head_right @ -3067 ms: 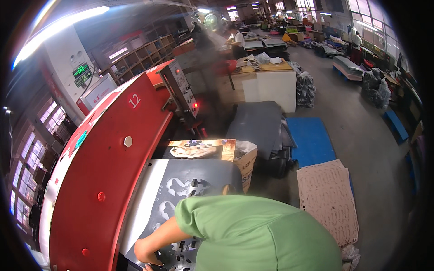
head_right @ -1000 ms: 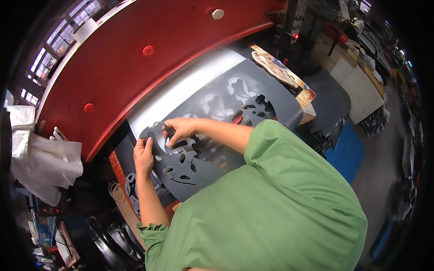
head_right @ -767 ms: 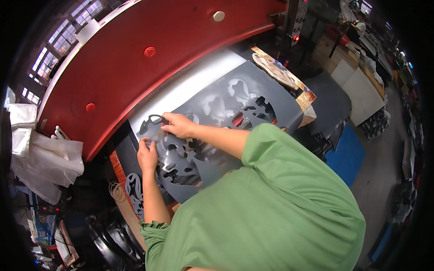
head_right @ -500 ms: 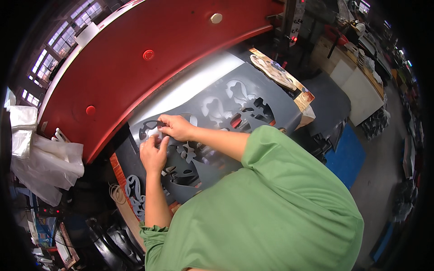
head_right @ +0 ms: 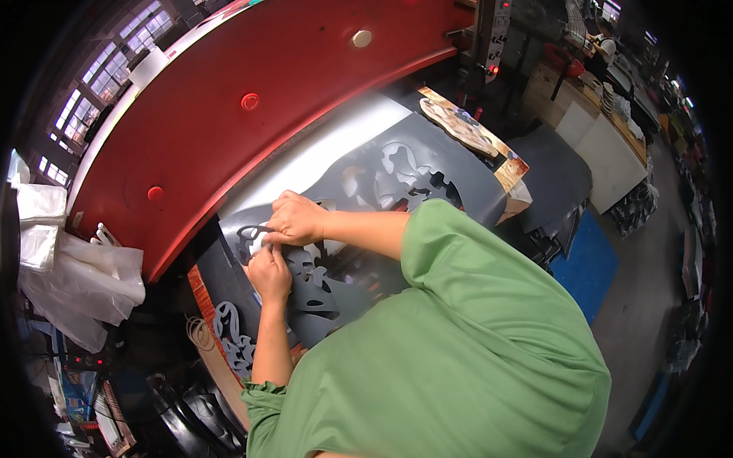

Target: The person manually removes excess material from a cut sheet on a light table, peeling away small pieces by hand and placing them aside. The person repeatedly picks, peels, and discards the cut-out pieces from the sheet.

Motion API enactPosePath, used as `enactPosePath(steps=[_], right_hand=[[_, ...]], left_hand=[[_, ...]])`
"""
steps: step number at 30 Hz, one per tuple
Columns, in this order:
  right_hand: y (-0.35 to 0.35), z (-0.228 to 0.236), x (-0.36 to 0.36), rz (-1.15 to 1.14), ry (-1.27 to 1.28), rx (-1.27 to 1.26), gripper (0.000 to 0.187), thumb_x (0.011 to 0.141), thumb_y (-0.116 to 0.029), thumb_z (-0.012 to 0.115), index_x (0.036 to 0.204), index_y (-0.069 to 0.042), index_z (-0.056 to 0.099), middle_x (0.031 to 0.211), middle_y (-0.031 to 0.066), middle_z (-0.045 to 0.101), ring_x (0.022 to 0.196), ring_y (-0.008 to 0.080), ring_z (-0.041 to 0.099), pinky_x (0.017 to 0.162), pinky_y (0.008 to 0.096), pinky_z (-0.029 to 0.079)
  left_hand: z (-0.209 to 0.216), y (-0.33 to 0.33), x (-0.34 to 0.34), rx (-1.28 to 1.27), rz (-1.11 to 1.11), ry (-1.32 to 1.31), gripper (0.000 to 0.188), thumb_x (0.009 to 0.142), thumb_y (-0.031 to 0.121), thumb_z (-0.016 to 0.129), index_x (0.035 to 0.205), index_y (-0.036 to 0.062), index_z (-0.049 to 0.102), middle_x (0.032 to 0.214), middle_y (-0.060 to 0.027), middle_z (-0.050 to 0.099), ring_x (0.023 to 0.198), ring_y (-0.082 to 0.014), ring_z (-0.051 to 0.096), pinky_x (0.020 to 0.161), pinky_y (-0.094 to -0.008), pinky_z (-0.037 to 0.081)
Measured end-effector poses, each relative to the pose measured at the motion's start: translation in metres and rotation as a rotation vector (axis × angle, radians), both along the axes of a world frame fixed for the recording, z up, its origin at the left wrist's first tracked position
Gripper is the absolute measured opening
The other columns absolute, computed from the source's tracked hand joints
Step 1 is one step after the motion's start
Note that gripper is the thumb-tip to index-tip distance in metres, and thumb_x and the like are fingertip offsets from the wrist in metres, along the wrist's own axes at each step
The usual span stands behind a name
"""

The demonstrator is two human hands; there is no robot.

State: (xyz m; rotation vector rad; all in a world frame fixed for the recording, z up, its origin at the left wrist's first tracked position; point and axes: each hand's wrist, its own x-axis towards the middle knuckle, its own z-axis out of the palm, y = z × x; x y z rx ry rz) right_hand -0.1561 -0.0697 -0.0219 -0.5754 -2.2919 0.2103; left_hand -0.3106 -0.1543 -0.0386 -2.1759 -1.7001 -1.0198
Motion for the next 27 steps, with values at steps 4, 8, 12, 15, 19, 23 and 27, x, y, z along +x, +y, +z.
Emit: enactPosePath(steps=[4,8,12,15,19,23,27], right_hand=[[0.000,-0.007,-0.005,-0.054,-0.006,0.048,0.044,0.090,-0.051,0.048,0.068,-0.015,0.062,0.063,0.0054,0.055,0.067,0.0251,0.052,0.072,0.0384,0.038],[0.000,-0.015,-0.009,-0.134,0.002,0.029,0.047,0.090,-0.055,0.043,0.068,-0.018,0.060,0.061,0.0050,0.055,0.070,0.0253,0.055,0.073,0.0386,0.038],[-0.003,-0.021,-0.020,-0.189,-0.010,-0.194,0.043,0.093,-0.048,0.042,0.071,-0.016,0.062,0.066,0.0087,0.060,0.074,0.0295,0.058,0.074,0.0428,0.040],[-0.005,-0.023,-0.028,-0.234,0.004,-0.297,0.041,0.094,-0.045,0.042,0.074,-0.016,0.064,0.072,0.0113,0.063,0.077,0.0323,0.060,0.075,0.0440,0.041],[-0.005,-0.020,-0.033,-0.255,0.040,-0.314,0.036,0.094,-0.042,0.043,0.083,-0.013,0.062,0.074,0.0140,0.064,0.077,0.0355,0.060,0.075,0.0443,0.043],[-0.007,-0.016,-0.034,-0.207,0.197,-0.288,0.024,0.093,-0.032,0.048,0.094,-0.009,0.054,0.073,0.0169,0.063,0.076,0.0399,0.060,0.075,0.0476,0.044],[-0.009,-0.012,-0.028,-0.190,0.255,-0.304,0.019,0.092,-0.025,0.050,0.098,-0.007,0.049,0.074,0.0199,0.062,0.077,0.0422,0.059,0.073,0.0504,0.044]], left_hand=[[-0.007,-0.006,0.000,0.029,-0.004,-0.074,0.024,0.089,0.024,0.054,0.077,0.0050,0.062,0.066,-0.0134,0.058,0.066,-0.0335,0.056,0.065,-0.0463,0.036],[-0.012,-0.011,0.003,-0.025,-0.021,-0.338,0.029,0.092,0.024,0.052,0.075,0.0022,0.060,0.065,-0.0153,0.057,0.065,-0.0347,0.054,0.063,-0.0460,0.038],[-0.016,-0.015,0.008,-0.281,0.084,-0.786,0.031,0.093,0.020,0.052,0.070,-0.0004,0.056,0.064,-0.0178,0.055,0.063,-0.0374,0.051,0.061,-0.0476,0.039],[-0.017,-0.015,0.004,0.049,0.023,-0.416,0.029,0.092,0.018,0.054,0.070,-0.0007,0.055,0.065,-0.0184,0.055,0.061,-0.0382,0.051,0.059,-0.0472,0.039],[-0.013,-0.010,-0.011,0.049,-0.061,-0.225,0.028,0.091,0.018,0.055,0.070,-0.0002,0.055,0.065,-0.0183,0.056,0.060,-0.0382,0.051,0.057,-0.0473,0.039],[-0.001,0.007,-0.031,-0.739,-0.145,-0.712,0.033,0.086,0.028,0.063,0.067,0.0030,0.053,0.062,-0.0036,0.055,0.058,-0.0172,0.051,0.054,-0.0334,0.038],[0.003,0.021,-0.026,-1.048,-0.328,-1.229,0.020,0.086,0.024,0.064,0.082,0.0058,0.056,0.071,0.0052,0.050,0.065,-0.0071,0.044,0.057,-0.0254,0.034]])
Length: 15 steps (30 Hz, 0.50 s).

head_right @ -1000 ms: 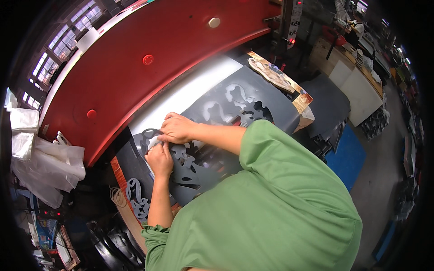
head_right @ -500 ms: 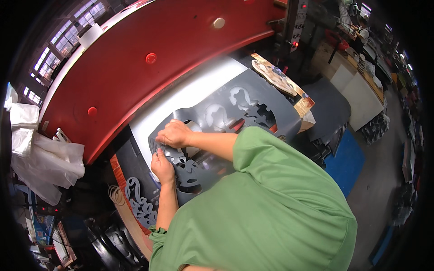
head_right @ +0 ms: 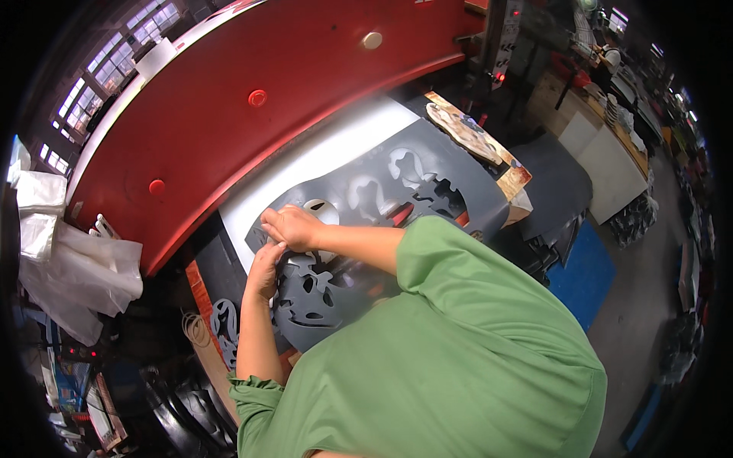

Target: The person manually removes excess material from a cut sheet on a light table, peeling away small pieces by hand and placing them aside. The person repeatedly picks, peels, and discards the cut-out pieces from the sheet.

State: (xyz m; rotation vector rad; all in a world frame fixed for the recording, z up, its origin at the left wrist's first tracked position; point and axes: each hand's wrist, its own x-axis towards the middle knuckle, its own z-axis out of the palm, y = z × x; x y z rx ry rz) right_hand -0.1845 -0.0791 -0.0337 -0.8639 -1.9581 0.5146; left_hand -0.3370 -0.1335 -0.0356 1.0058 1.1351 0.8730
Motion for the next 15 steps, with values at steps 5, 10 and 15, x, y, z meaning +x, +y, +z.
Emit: enactPosePath(steps=[5,10,15], right_hand=[[0.005,0.005,0.007,-0.044,-0.048,-0.121,0.022,0.094,-0.027,0.047,0.103,-0.007,0.047,0.077,0.0219,0.062,0.079,0.0434,0.059,0.069,0.0506,0.045],[0.009,0.009,-0.005,-0.095,-0.153,-0.182,0.023,0.094,-0.030,0.048,0.105,-0.010,0.049,0.080,0.0196,0.064,0.081,0.0414,0.061,0.072,0.0495,0.046],[0.007,0.007,-0.018,-0.134,-0.266,-0.188,0.022,0.093,-0.030,0.049,0.103,-0.010,0.049,0.078,0.0181,0.065,0.078,0.0393,0.062,0.070,0.0495,0.046]], left_hand=[[-0.008,-0.006,0.024,0.875,0.142,0.804,0.024,0.089,0.019,0.058,0.072,0.0036,0.051,0.064,-0.0125,0.054,0.057,-0.0270,0.049,0.057,-0.0348,0.039],[-0.005,-0.012,0.026,1.407,0.342,1.163,0.013,0.085,0.013,0.060,0.075,0.0050,0.058,0.059,-0.0065,0.051,0.054,-0.0242,0.051,0.054,-0.0369,0.038],[-0.004,-0.014,0.014,1.489,0.283,1.180,0.009,0.079,0.007,0.063,0.073,0.0044,0.056,0.055,-0.0063,0.045,0.050,-0.0232,0.045,0.053,-0.0367,0.035]])
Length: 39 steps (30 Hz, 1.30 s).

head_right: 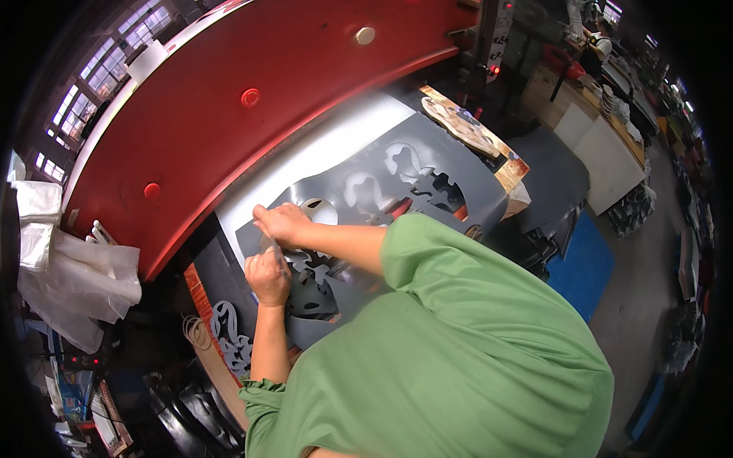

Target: The person manually removes excess material from a cut sheet on a light table, peeling away small pieces by hand and placing them aside. The person repeatedly picks, peels, and discards the cut-out pieces from the sheet.

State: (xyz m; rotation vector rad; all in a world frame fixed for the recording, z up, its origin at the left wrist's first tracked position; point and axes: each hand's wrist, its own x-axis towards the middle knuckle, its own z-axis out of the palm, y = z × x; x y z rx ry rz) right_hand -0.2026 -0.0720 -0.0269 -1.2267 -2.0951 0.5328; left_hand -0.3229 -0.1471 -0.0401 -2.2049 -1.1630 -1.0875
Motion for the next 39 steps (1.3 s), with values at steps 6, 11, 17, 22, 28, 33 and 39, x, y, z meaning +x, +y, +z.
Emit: enactPosePath(steps=[6,11,17,22,28,33,39], right_hand=[[0.003,-0.003,-0.001,0.041,-0.019,0.016,0.019,0.091,-0.029,0.052,0.097,-0.011,0.052,0.073,0.0155,0.063,0.079,0.0370,0.062,0.078,0.0459,0.044],[0.009,-0.011,0.015,0.217,-0.033,0.113,0.025,0.085,-0.030,0.061,0.105,-0.015,0.057,0.100,0.0127,0.061,0.103,0.0308,0.055,0.093,0.0422,0.037],[0.007,-0.045,0.018,0.107,-0.197,0.320,0.042,0.078,-0.031,0.067,0.116,-0.015,0.058,0.127,0.0109,0.050,0.121,0.0272,0.045,0.099,0.0423,0.034],[0.012,-0.067,0.018,0.041,-0.318,0.260,0.053,0.081,-0.037,0.063,0.127,-0.015,0.053,0.136,0.0110,0.046,0.131,0.0275,0.038,0.108,0.0427,0.027],[0.011,-0.062,0.015,0.009,-0.408,0.195,0.051,0.092,-0.042,0.049,0.135,-0.015,0.047,0.141,0.0092,0.044,0.132,0.0292,0.037,0.109,0.0441,0.027],[0.009,-0.058,0.016,0.011,-0.397,0.194,0.051,0.093,-0.043,0.045,0.136,-0.016,0.047,0.141,0.0097,0.042,0.134,0.0297,0.034,0.109,0.0439,0.024],[0.006,-0.052,0.014,0.000,-0.440,0.164,0.051,0.094,-0.042,0.042,0.137,-0.015,0.045,0.142,0.0106,0.041,0.135,0.0291,0.032,0.111,0.0435,0.021]], left_hand=[[-0.004,-0.004,0.003,-0.188,0.055,-0.120,0.012,0.085,0.010,0.059,0.076,0.0022,0.058,0.062,-0.0112,0.055,0.057,-0.0303,0.053,0.057,-0.0391,0.041],[-0.004,0.003,0.000,-0.756,-0.066,-0.549,0.023,0.087,0.020,0.059,0.086,-0.0020,0.061,0.073,-0.0160,0.064,0.071,-0.0350,0.062,0.065,-0.0397,0.047],[-0.004,0.020,-0.009,-1.117,-0.028,-0.264,0.025,0.088,0.022,0.061,0.093,-0.0017,0.066,0.078,-0.0182,0.065,0.073,-0.0200,0.062,0.070,-0.0353,0.047],[-0.018,0.005,0.007,-0.978,0.238,0.071,0.031,0.089,0.031,0.057,0.083,0.0016,0.064,0.079,-0.0217,0.065,0.080,-0.0374,0.064,0.072,-0.0453,0.049],[-0.044,0.006,0.000,-0.066,0.001,0.204,0.020,0.072,0.013,0.061,0.060,0.0152,0.045,0.048,-0.0017,0.046,0.047,-0.0190,0.048,0.049,-0.0351,0.038],[-0.032,0.002,-0.001,-0.118,-0.065,0.186,0.015,0.069,0.011,0.063,0.065,0.0102,0.049,0.053,-0.0053,0.046,0.051,-0.0235,0.049,0.053,-0.0374,0.040],[-0.009,-0.018,-0.013,-0.284,0.060,0.018,0.014,0.084,0.008,0.061,0.074,0.0016,0.054,0.063,-0.0156,0.053,0.057,-0.0355,0.052,0.056,-0.0417,0.041]])
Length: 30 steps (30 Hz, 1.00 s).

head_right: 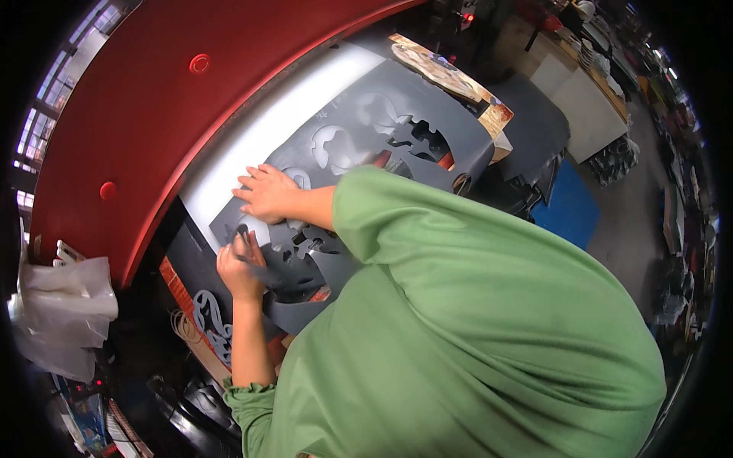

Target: The person manually removes excess material from a cut sheet on a light table, peeling away small pieces by hand and placing them aside. The person repeatedly picks, peels, and discards the cut-out pieces from the sheet.

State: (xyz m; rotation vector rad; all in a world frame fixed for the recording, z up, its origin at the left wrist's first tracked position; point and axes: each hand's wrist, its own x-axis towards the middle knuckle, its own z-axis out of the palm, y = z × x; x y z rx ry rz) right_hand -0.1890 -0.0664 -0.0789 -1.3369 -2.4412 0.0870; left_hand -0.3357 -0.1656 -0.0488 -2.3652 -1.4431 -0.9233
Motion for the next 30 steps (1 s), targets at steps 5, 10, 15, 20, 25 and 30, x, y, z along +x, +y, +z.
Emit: enactPosePath(steps=[5,10,15,20,25,30], right_hand=[[-0.002,0.007,-0.001,-0.027,-0.058,-0.074,0.052,0.098,-0.043,0.035,0.141,-0.015,0.039,0.147,0.0088,0.035,0.139,0.0268,0.026,0.113,0.0420,0.018],[0.003,0.003,0.000,-0.011,0.050,-0.080,0.051,0.094,-0.044,0.044,0.135,-0.013,0.046,0.144,0.0099,0.040,0.138,0.0273,0.028,0.113,0.0430,0.019],[-0.005,0.030,0.008,0.104,0.471,-0.118,0.042,0.086,-0.047,0.058,0.102,-0.010,0.068,0.108,0.0126,0.063,0.111,0.0280,0.054,0.095,0.0400,0.039],[-0.072,0.074,0.009,0.426,0.458,-0.667,0.047,0.090,-0.042,0.056,0.096,0.003,0.063,0.085,0.0124,0.066,0.080,0.0171,0.061,0.067,0.0325,0.048],[-0.082,0.095,0.009,0.094,0.573,-1.045,0.032,0.091,-0.035,0.058,0.086,-0.004,0.062,0.074,0.0022,0.059,0.069,0.0103,0.053,0.062,0.0292,0.043],[-0.078,0.087,0.020,0.238,0.800,-1.105,0.023,0.089,-0.030,0.064,0.090,-0.007,0.061,0.070,-0.0046,0.054,0.064,0.0049,0.046,0.058,0.0239,0.041]], left_hand=[[-0.011,-0.002,-0.005,-0.558,0.040,-0.883,0.023,0.095,0.012,0.054,0.074,0.0021,0.052,0.057,0.0011,0.049,0.055,-0.0043,0.043,0.048,-0.0229,0.036],[-0.005,-0.008,-0.017,-0.425,-0.131,-1.181,0.023,0.097,0.015,0.053,0.076,0.0046,0.052,0.070,0.0013,0.053,0.061,-0.0040,0.043,0.055,-0.0197,0.035],[0.010,-0.005,-0.031,-0.477,-0.021,-1.312,0.026,0.097,0.019,0.053,0.075,0.0053,0.052,0.069,0.0036,0.050,0.061,-0.0036,0.040,0.054,-0.0202,0.033],[0.020,0.002,-0.043,-0.469,0.026,-1.251,0.025,0.096,0.021,0.056,0.077,0.0059,0.056,0.066,0.0049,0.048,0.060,-0.0032,0.038,0.054,-0.0214,0.030],[0.010,-0.003,-0.042,-0.624,-0.092,-1.175,0.027,0.093,0.024,0.059,0.109,0.0032,0.053,0.094,-0.0020,0.054,0.082,-0.0087,0.048,0.070,-0.0228,0.039],[0.009,-0.010,-0.042,-0.941,-0.299,-1.031,0.061,0.081,0.017,0.070,0.133,0.0019,0.042,0.123,-0.0072,0.050,0.115,-0.0183,0.048,0.097,-0.0308,0.039]])
